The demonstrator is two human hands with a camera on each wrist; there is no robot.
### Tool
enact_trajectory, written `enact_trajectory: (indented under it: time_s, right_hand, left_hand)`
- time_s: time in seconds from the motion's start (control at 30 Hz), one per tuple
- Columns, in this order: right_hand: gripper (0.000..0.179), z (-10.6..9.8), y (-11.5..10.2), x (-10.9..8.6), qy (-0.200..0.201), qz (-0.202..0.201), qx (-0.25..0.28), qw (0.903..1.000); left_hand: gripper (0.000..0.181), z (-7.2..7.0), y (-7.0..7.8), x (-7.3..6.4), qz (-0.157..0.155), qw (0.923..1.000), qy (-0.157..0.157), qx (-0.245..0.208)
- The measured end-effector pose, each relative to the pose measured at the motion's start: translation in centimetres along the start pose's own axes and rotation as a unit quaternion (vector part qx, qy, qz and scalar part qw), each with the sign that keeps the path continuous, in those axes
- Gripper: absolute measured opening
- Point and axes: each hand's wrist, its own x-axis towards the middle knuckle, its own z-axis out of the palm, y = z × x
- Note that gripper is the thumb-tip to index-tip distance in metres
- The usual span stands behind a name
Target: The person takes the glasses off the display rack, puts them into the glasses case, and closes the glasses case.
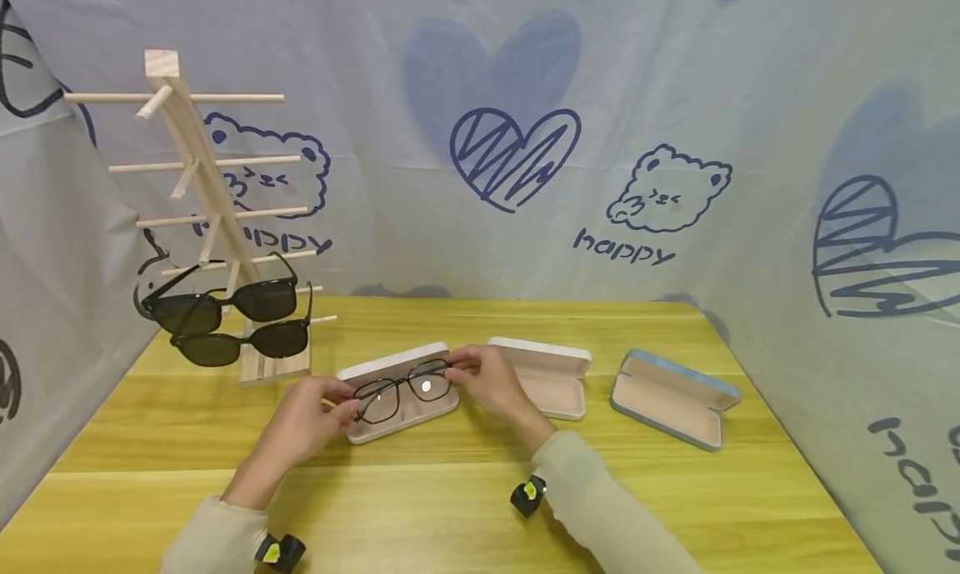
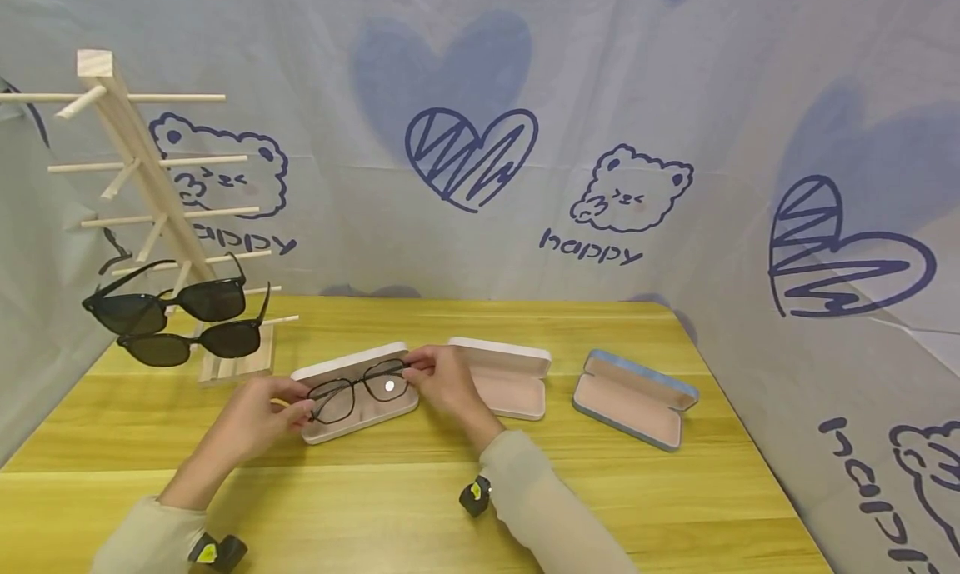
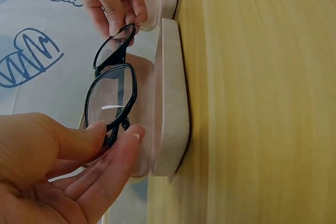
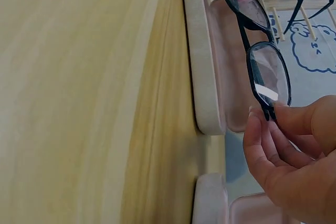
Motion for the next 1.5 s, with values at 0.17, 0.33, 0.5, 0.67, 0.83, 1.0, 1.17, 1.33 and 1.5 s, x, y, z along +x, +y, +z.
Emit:
enact_trajectory:
  time_s: [0.17,0.33,0.5,0.67,0.83,1.0,1.17,1.33,1.5]
  right_hand:
    - [0.019,0.4,0.4,0.2,0.0,-0.005,-0.009,0.9999]
    - [0.018,0.9,0.6,0.4,0.001,0.002,-0.007,1.0]
    - [0.017,1.2,0.7,0.5,-0.004,0.001,-0.011,0.9999]
    - [0.019,1.4,0.7,0.4,-0.013,0.005,-0.003,0.9999]
    - [0.018,1.5,0.4,0.5,-0.012,0.024,-0.014,0.9995]
    - [0.015,1.4,0.1,0.5,-0.009,0.036,-0.042,0.9984]
    - [0.01,1.3,0.2,0.5,-0.003,0.001,-0.118,0.993]
    - [0.008,1.5,0.3,0.4,0.009,-0.027,-0.157,0.9872]
    - [0.008,1.8,0.5,0.3,0.023,-0.031,-0.157,0.9869]
  left_hand:
    - [0.012,0.1,-0.3,0.0,-0.004,0.9999,0.008,0.009]
    - [0.01,0.2,-0.6,0.1,-0.004,0.9995,0.018,0.024]
    - [0.01,0.4,-0.9,0.1,-0.005,0.9988,0.031,0.038]
    - [0.012,0.6,-1.0,0.3,-0.01,0.9977,0.042,0.051]
    - [0.015,0.7,-1.1,0.5,-0.016,0.9969,0.05,0.058]
    - [0.013,0.8,-1.2,0.7,-0.006,0.996,0.061,0.064]
    - [0.012,1.0,-1.4,0.7,-0.005,0.9962,0.064,0.058]
    - [0.012,1.2,-1.5,0.9,-0.005,0.9957,0.068,0.062]
    - [0.011,1.3,-1.7,1.0,0.003,0.9947,0.074,0.071]
